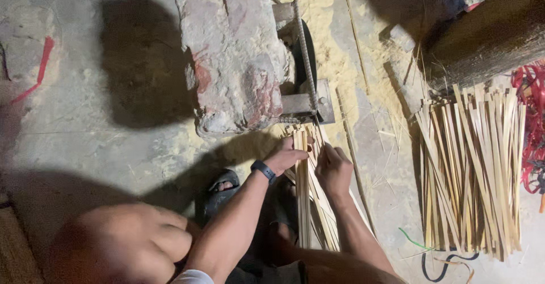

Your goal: The person sits on the floor and pulls bundles of thin bamboo strips through a fixed blade splitter mounted on a stone base, drawing strips through by hand one bundle at a time. They gather the processed strips, lift a large bundle, and continue feeding more strips through the blade.

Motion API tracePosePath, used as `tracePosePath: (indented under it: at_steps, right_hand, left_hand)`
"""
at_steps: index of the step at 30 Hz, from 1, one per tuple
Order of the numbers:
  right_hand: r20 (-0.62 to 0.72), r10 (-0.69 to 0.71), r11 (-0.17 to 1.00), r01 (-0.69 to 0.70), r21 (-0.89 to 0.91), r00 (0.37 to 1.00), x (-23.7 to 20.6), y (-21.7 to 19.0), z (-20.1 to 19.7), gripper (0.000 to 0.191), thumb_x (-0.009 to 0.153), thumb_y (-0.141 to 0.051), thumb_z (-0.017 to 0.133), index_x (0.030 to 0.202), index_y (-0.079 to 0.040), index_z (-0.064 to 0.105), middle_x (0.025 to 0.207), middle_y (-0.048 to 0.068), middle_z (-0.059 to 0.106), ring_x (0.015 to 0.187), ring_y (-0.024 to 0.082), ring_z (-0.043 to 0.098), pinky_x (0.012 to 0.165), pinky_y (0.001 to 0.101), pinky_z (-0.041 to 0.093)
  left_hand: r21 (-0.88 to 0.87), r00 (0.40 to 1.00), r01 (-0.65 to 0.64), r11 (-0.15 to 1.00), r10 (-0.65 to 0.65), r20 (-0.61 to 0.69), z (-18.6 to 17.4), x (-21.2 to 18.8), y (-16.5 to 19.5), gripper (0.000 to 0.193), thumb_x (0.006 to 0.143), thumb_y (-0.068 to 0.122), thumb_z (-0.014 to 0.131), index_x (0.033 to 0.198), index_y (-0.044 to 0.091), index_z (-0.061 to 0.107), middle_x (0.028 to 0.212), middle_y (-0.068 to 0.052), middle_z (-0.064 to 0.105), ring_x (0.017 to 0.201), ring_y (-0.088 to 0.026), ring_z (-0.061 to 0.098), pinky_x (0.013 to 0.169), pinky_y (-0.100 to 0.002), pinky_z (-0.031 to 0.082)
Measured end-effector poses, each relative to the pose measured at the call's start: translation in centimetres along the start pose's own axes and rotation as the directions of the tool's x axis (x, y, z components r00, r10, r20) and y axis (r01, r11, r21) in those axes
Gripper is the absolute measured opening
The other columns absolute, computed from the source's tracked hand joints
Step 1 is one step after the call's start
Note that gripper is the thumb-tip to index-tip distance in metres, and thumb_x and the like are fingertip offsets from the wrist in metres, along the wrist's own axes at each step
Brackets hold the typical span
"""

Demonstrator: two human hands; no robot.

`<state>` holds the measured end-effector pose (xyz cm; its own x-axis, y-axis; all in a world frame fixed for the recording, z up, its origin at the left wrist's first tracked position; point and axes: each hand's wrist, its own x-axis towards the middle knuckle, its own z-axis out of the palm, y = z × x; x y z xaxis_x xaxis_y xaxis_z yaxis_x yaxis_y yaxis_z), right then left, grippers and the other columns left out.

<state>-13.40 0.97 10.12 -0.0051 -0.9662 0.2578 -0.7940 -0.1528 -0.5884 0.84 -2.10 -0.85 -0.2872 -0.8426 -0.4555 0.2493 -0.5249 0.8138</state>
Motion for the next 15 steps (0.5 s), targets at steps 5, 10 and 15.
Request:
tracePosePath:
  at_steps: [5, 10, 15]
  right_hand:
    - [0.02, -0.048, 0.999, 0.048, 0.019, 0.999, 1.7, -0.5, 0.1, 0.006, 0.085, 0.005, 0.064, 0.088, 0.001, 0.067, 0.072, 0.017, 0.061, 0.057, 0.032, 0.059, 0.053, 0.0425, 0.048]
    - [-0.058, -0.151, 0.98, 0.141, -0.141, 0.987, -2.3, -0.1, -2.9, 0.017, 0.088, -0.006, 0.066, 0.101, 0.002, 0.072, 0.085, 0.017, 0.067, 0.069, 0.03, 0.065, 0.059, 0.0378, 0.054]
    - [0.207, 0.13, 0.953, -0.179, 0.243, 0.97, -5.0, 1.2, -2.4, 0.02, 0.09, -0.01, 0.072, 0.105, 0.001, 0.076, 0.096, 0.015, 0.073, 0.07, 0.022, 0.073, 0.053, 0.0297, 0.063]
  left_hand:
    - [0.188, 0.97, 0.211, 0.959, -0.181, -0.166, -1.0, 0.9, -1.5, 0.052, 0.08, 0.011, 0.078, 0.121, -0.013, 0.058, 0.108, -0.016, 0.068, 0.097, -0.025, 0.067, 0.084, -0.036, 0.055]
    - [-0.12, 0.991, 0.122, 0.985, -0.114, 0.07, 0.0, 1.8, -3.1, 0.093, 0.078, 0.031, 0.087, 0.138, -0.021, 0.04, 0.131, -0.021, 0.059, 0.12, -0.028, 0.064, 0.103, -0.037, 0.052]
    - [0.076, 0.986, 0.127, 0.989, -0.117, -0.119, 0.3, 0.8, -1.4, 0.108, 0.076, 0.029, 0.095, 0.139, -0.017, 0.02, 0.131, -0.028, 0.053, 0.123, -0.029, 0.057, 0.104, -0.039, 0.049]
